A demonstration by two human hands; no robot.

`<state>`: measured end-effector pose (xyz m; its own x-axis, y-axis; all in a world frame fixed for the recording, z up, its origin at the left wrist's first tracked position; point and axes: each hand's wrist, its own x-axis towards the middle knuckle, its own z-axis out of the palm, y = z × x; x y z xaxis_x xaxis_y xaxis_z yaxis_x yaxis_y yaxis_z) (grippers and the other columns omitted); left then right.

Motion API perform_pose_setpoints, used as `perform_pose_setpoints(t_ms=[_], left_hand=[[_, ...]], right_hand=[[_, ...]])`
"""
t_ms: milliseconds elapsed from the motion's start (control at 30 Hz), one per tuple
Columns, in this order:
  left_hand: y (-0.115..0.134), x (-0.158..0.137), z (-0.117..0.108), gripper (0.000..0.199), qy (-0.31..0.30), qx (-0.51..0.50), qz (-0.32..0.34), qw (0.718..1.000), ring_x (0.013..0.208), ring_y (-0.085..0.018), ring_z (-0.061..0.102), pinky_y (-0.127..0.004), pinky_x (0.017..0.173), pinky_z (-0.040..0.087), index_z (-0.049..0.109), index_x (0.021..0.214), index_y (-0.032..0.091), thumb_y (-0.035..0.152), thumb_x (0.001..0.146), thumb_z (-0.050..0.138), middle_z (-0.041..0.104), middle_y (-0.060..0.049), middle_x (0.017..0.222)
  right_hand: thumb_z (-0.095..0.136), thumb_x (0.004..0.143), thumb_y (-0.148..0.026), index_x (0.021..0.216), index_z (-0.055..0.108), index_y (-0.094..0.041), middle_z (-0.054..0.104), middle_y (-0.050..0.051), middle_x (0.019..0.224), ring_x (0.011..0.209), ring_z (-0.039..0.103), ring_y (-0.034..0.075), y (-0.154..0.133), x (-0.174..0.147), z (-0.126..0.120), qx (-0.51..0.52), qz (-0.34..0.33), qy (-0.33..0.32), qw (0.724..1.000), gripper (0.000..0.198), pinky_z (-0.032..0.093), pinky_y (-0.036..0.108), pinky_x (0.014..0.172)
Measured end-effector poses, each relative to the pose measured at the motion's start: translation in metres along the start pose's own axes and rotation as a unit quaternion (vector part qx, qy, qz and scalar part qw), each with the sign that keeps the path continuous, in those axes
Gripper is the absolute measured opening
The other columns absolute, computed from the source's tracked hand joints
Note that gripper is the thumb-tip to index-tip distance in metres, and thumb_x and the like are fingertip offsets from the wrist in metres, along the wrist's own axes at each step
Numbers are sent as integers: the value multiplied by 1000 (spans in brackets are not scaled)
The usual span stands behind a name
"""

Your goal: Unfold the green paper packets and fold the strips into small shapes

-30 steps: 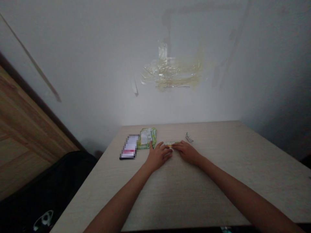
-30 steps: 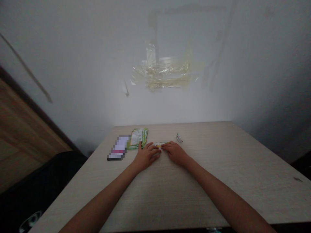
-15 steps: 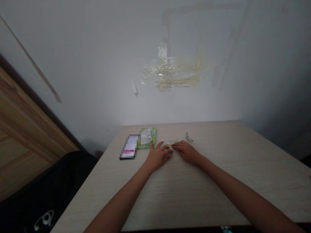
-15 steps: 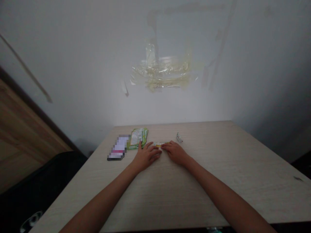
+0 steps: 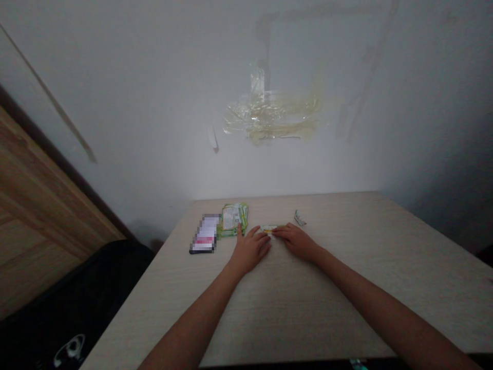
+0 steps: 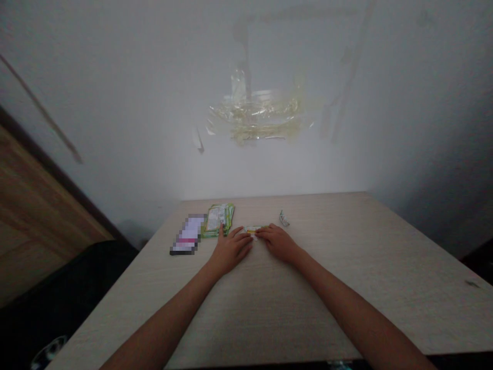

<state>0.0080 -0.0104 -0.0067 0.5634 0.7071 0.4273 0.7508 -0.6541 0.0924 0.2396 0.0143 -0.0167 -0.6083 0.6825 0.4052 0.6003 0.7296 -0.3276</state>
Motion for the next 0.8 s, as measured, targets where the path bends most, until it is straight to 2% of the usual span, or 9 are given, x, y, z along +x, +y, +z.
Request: perform_pose_setpoints(t_ms=[200,467,800], left_hand=[[-1,0,0,28,-4,-4,-13,1000,131,-28,47,-76,109,2,62,118,39,44,95,47,68,0,123],[-1,1,1,27,-8,8,-16,1000,132,-29,44,-78,107,3,64,116,44,46,94,49,66,2,124],[2,3,-4,24,14,43,-66,997,134,-34,40,-79,106,5,68,109,49,50,90,54,54,0,138]], right_hand=[[45,90,-8,126,63,-22,64,6,128,114,55,21,0,0,0,-1,-2,1,1000,42,42,42,102],[44,86,-5,129,60,-20,64,7,129,115,54,21,-3,-1,-3,5,4,-6,1000,49,42,42,102],[47,88,-7,122,66,-23,65,7,128,111,55,22,-6,0,-2,1,1,5,1000,41,44,43,100]])
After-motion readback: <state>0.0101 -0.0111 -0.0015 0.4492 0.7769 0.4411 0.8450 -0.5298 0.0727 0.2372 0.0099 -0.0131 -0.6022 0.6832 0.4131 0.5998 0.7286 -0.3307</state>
